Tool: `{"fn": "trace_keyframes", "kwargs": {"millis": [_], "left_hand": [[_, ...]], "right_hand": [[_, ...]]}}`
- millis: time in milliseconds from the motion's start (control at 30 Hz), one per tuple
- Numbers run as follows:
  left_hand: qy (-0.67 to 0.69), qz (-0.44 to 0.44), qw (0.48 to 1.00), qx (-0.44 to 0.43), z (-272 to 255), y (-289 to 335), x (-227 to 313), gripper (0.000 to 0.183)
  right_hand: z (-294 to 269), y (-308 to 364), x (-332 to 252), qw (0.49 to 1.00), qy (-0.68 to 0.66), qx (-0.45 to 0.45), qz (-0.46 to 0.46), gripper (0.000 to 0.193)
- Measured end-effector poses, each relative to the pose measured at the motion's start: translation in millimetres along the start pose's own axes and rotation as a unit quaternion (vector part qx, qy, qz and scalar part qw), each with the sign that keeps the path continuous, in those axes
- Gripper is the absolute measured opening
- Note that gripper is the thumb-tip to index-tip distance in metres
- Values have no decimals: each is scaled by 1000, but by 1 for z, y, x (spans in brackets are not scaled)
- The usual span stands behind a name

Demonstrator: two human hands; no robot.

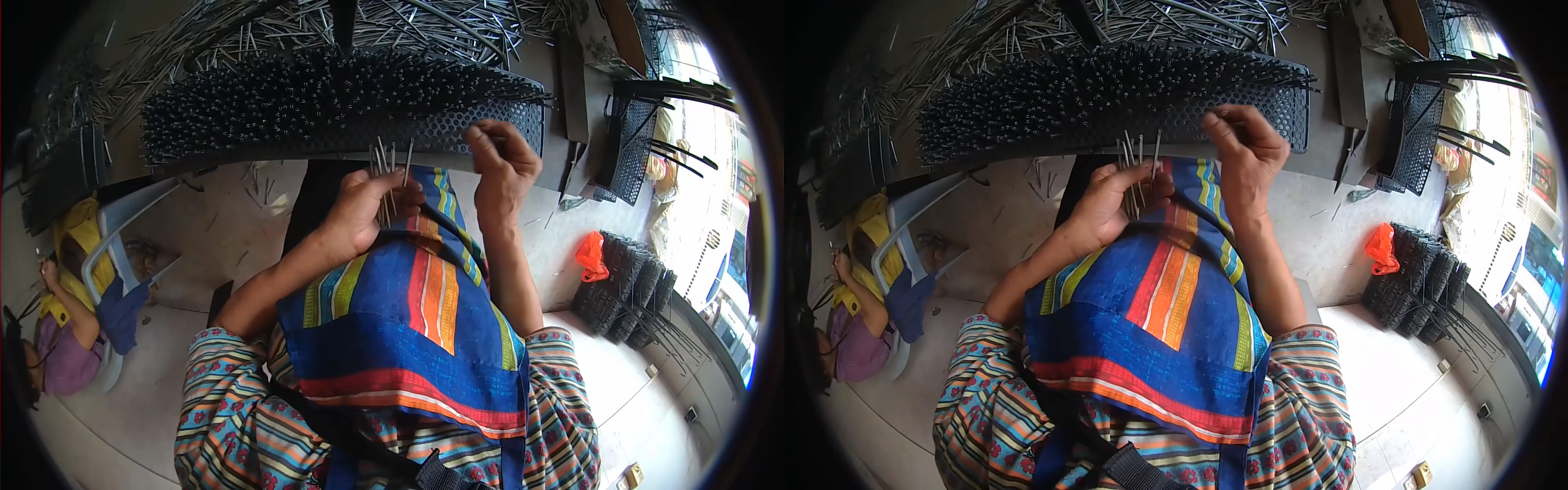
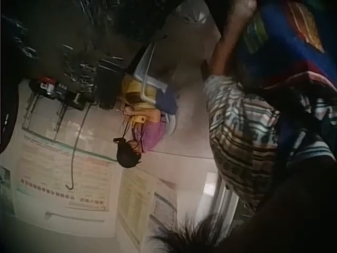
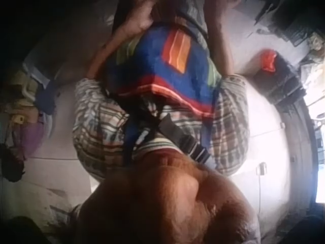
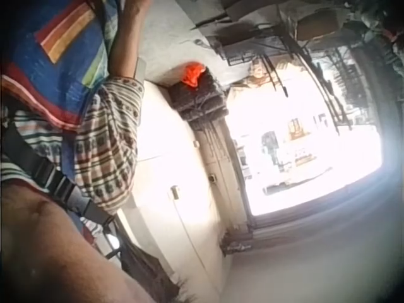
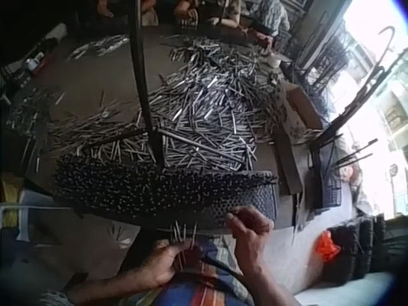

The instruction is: Inserting thin metal rods into a perforated black mesh to assemble industrial components.

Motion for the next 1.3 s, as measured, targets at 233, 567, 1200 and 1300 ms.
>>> {"fn": "trace_keyframes", "kwargs": {"millis": [233,567,1200,1300], "left_hand": [[-25,60,998,10,-1,2,0,8],[-62,75,995,-36,3,3,2,16],[-51,52,997,-23,-6,-2,-4,17],[-74,45,996,6,-3,1,-1,17]], "right_hand": [[-1,-15,-18,968,76,16,-240,10],[1,-14,-25,957,111,-5,-266,10],[27,-8,-29,914,281,-25,-291,8],[15,-12,-18,942,192,-2,-275,9]]}}
Point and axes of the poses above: each hand's wrist, its own y-axis away from the middle knuckle, its own z-axis out of the palm, x = y × z, the point moved 6 cm from there along -y, towards the middle knuckle, and after that the axes turned 6 degrees about -z, right-handed, at the moved point
